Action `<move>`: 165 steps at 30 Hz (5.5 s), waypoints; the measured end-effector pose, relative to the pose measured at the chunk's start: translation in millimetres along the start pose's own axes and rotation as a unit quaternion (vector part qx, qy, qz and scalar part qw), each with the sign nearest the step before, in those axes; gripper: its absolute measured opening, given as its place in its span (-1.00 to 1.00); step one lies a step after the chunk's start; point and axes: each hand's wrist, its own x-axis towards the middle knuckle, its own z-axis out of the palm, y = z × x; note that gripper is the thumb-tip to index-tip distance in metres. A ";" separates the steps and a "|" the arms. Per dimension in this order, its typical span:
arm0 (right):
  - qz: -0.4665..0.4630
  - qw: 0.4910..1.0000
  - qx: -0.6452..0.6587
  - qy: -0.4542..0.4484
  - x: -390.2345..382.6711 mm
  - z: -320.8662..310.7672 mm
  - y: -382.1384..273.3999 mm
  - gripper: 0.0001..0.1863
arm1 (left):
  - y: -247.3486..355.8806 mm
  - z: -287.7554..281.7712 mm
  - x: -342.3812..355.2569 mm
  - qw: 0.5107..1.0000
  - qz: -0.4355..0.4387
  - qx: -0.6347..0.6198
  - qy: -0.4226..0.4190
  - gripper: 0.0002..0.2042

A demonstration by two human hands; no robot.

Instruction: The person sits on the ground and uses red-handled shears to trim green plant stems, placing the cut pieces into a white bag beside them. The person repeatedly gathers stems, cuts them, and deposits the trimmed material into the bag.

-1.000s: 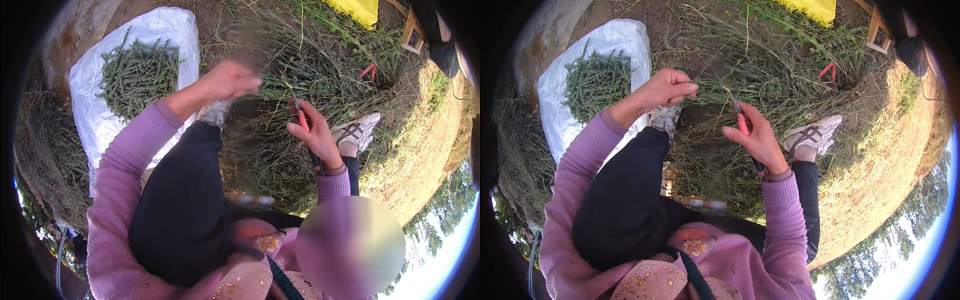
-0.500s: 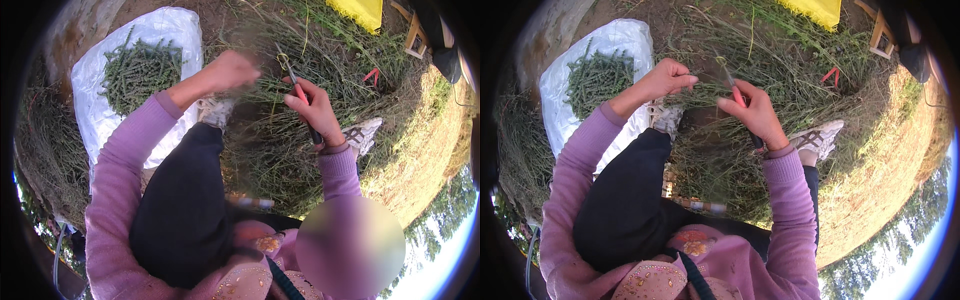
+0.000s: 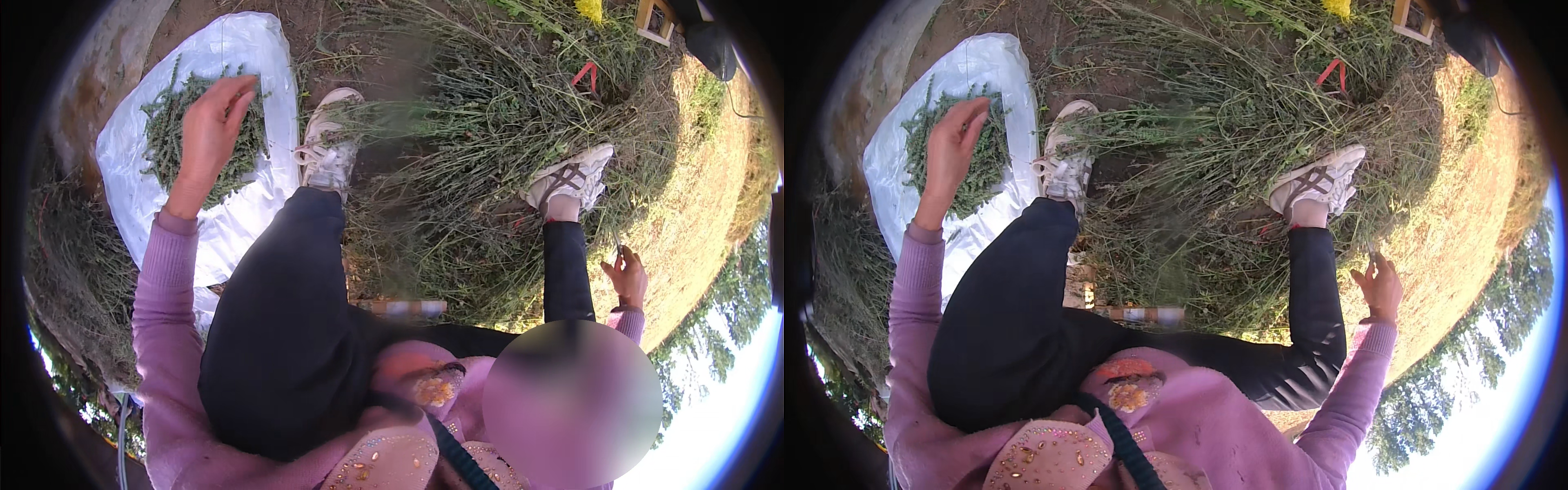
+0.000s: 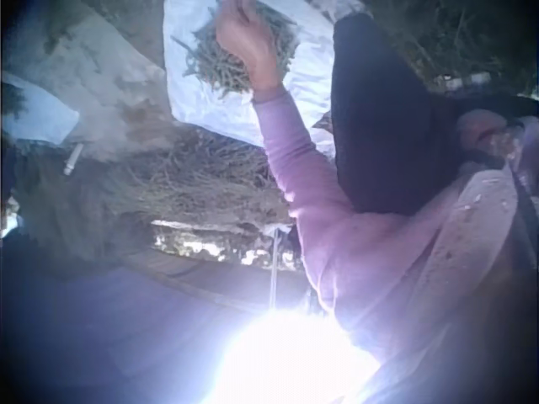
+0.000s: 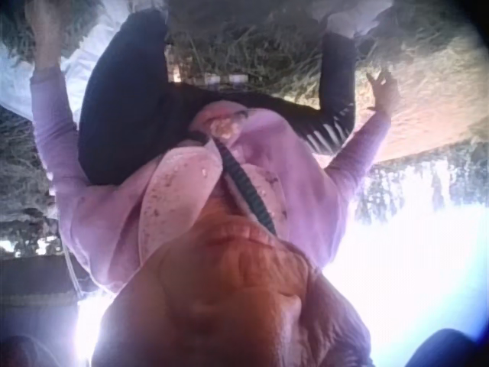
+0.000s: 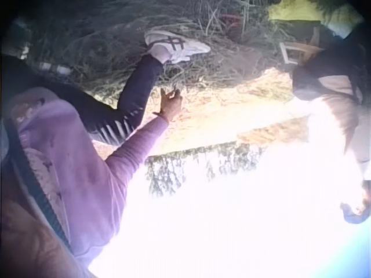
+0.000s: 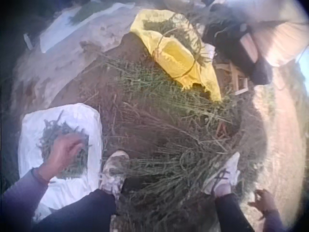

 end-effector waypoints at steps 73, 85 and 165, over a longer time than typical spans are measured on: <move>-0.168 0.484 0.753 -0.412 -14.3 -15.3 -333.5 -0.41 | 72.6 86.4 34.6 0.792 -0.236 -0.550 -0.119 -0.76; -0.193 0.493 0.754 -0.389 -10.8 -37.4 -381.1 -0.41 | 72.4 69.9 31.7 0.835 -0.205 -0.507 -0.057 -0.93; -0.123 0.439 0.852 -0.257 -2.6 -2.7 -247.8 -0.36 | -3.3 -22.8 -10.3 0.964 -0.069 0.165 -0.197 -0.72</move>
